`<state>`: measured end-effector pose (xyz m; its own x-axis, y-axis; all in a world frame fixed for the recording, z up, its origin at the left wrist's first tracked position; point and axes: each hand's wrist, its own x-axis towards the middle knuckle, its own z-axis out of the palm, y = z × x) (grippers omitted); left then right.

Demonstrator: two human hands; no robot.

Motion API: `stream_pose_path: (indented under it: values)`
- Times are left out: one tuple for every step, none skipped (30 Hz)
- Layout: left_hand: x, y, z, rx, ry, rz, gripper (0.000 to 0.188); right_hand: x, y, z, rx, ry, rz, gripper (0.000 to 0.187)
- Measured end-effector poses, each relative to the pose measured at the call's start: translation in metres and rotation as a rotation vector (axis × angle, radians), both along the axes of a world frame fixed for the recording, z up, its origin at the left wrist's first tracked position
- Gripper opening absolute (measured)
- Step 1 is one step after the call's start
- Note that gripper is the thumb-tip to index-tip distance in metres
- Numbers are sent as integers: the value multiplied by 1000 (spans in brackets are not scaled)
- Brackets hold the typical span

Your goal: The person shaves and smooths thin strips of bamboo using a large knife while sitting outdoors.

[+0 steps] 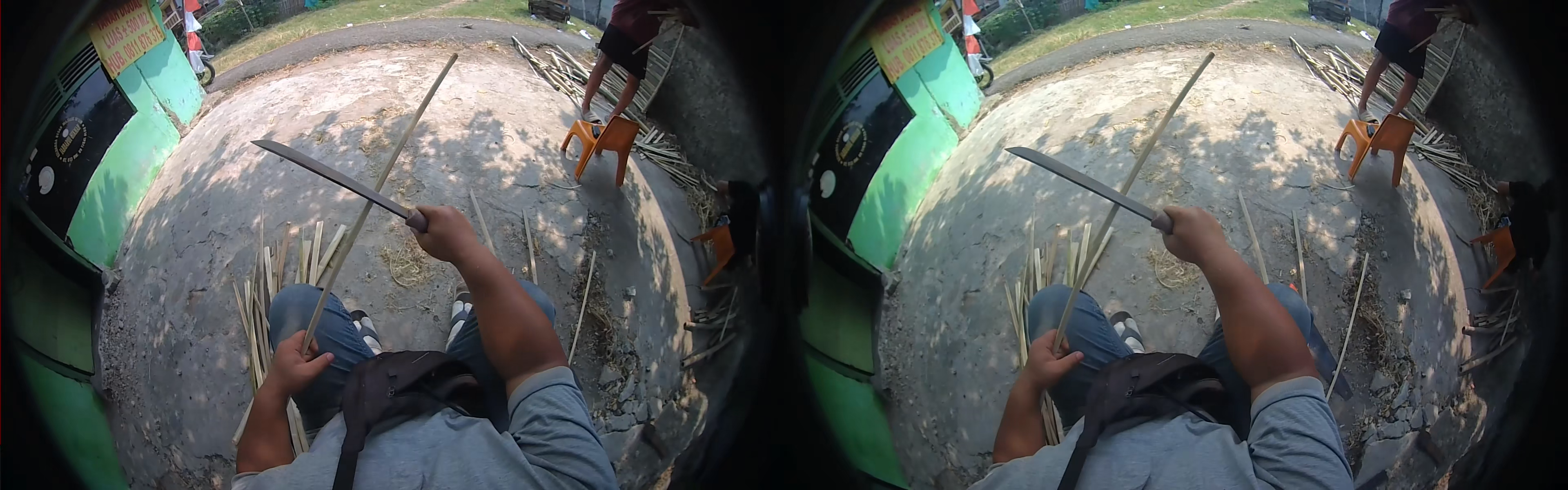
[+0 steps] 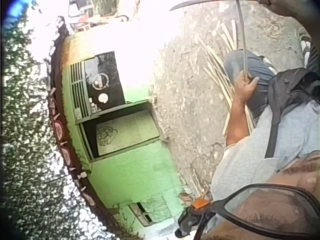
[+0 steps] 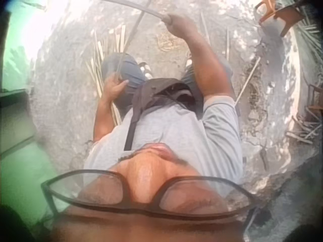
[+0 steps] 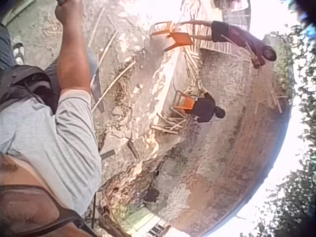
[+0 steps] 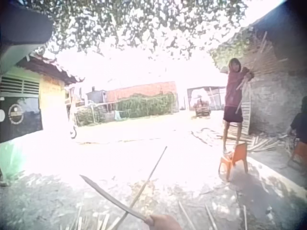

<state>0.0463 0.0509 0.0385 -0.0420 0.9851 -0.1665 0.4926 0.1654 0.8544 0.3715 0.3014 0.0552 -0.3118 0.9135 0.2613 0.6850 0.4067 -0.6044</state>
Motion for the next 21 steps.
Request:
stream_pose_path:
  values:
    - [0,2,1,-3,-2,-3,36,2,1,-2,-12,-4,10,14]
    - [0,1,3,1,13,-3,36,1,-4,-2,-22,-7,13,14]
    - [0,1,3,3,27,-5,36,-2,-7,-2,-13,-23,42,13]
    - [0,3,1,-12,24,-3,36,-5,-11,-2,-5,-39,72,12]
    - [-2,4,-1,3,-5,7,36,-10,-14,2,-22,-42,77,12]
    - [-1,2,-1,10,-34,17,36,-16,-20,6,46,-141,160,10]
    - [1,4,1,-9,-65,34,35,-22,-28,7,115,-238,245,9]
    - [1,4,0,-19,-63,39,35,-27,-32,9,105,-235,251,9]
    - [1,4,-2,36,-60,27,35,-32,-37,11,152,-268,334,8]
    - [1,1,-2,95,-55,15,35,-36,-41,12,204,-300,417,8]
    - [0,1,-1,33,-31,27,35,-37,-41,15,242,-315,458,8]
    - [0,2,-4,54,-30,20,35,-38,-41,12,239,-327,448,8]
    - [0,4,-6,81,-19,13,35,-36,-35,12,221,-308,424,8]
    - [-1,0,-8,96,-8,10,35,-34,-33,10,192,-285,405,8]
    - [0,2,-8,111,-25,9,36,-31,-26,8,202,-287,399,8]
    - [-1,0,-7,116,-24,3,36,-26,-21,6,189,-216,289,9]
    - [-3,-1,-8,97,-42,6,35,-20,-16,4,176,-146,180,10]
    - [-3,-2,-8,78,-62,13,35,-13,-11,4,103,-34,129,12]
    - [-2,-2,-7,81,-64,12,35,-8,-8,4,63,-24,64,10]
    - [-2,-1,-5,57,-54,17,34,-6,-6,4,25,-13,3,9]
    - [-2,-1,-4,33,-45,23,34,-4,-7,4,28,-15,5,9]
